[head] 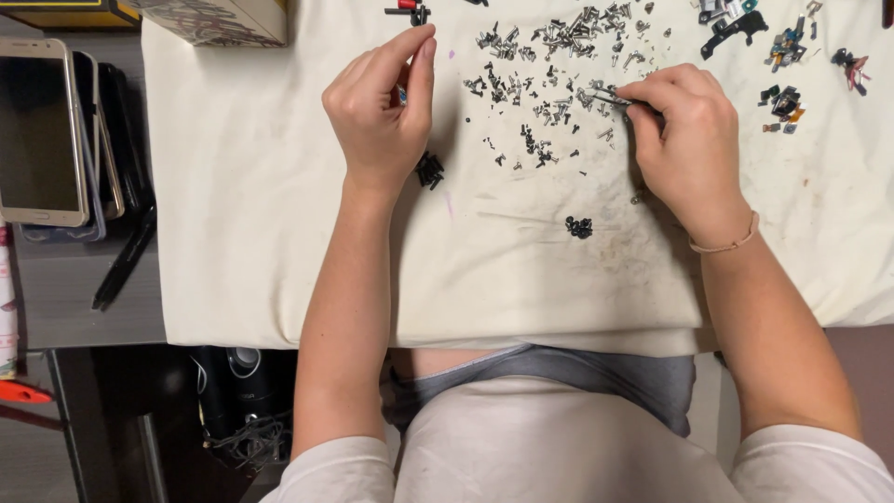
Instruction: Using tweezers to pick up and group small electronic components on a workbench
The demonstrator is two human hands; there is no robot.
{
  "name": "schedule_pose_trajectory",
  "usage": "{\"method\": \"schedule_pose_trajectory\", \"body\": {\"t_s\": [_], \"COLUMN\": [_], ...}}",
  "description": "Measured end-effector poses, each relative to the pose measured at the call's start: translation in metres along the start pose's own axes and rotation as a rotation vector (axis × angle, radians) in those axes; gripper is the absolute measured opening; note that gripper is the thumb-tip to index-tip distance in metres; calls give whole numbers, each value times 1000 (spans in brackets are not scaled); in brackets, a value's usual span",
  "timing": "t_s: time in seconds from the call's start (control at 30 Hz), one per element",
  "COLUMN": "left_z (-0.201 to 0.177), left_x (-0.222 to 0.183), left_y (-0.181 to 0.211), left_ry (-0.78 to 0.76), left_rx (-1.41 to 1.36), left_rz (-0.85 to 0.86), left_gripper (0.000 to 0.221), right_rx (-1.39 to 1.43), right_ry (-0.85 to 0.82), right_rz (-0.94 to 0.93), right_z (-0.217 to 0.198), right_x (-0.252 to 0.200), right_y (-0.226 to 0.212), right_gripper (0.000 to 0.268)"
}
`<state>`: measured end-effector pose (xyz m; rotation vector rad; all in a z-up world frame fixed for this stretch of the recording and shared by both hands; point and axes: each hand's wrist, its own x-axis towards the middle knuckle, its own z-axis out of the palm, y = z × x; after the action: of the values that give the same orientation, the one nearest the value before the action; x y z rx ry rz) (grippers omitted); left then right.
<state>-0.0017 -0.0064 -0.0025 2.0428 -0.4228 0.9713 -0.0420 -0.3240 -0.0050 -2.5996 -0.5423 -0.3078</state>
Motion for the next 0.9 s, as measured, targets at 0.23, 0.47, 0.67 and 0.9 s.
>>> {"method": "schedule_pose_trajectory", "body": {"t_s": [0.23, 0.47, 0.67, 0.9], "left_z": [2, 0, -1, 0], "left_x": [-1, -2, -2, -4], "left_y": [0, -2, -1, 0], "left_ry": [-4, -1, -26, -43], "left_rx": [8, -12, -29, -42], "left_rz": [-13, 0, 7, 12], "left_gripper": [8, 9, 9, 8], "right_rx": [1, 135, 126, 94], "right_ry": [12, 36, 81, 64], "right_rz": [2, 42, 235, 283], "right_z": [9, -4, -42, -48], "right_x": [1, 0, -50, -79], "right_y": [4, -2, 17, 19], "right_gripper": [16, 16, 17, 17]}}
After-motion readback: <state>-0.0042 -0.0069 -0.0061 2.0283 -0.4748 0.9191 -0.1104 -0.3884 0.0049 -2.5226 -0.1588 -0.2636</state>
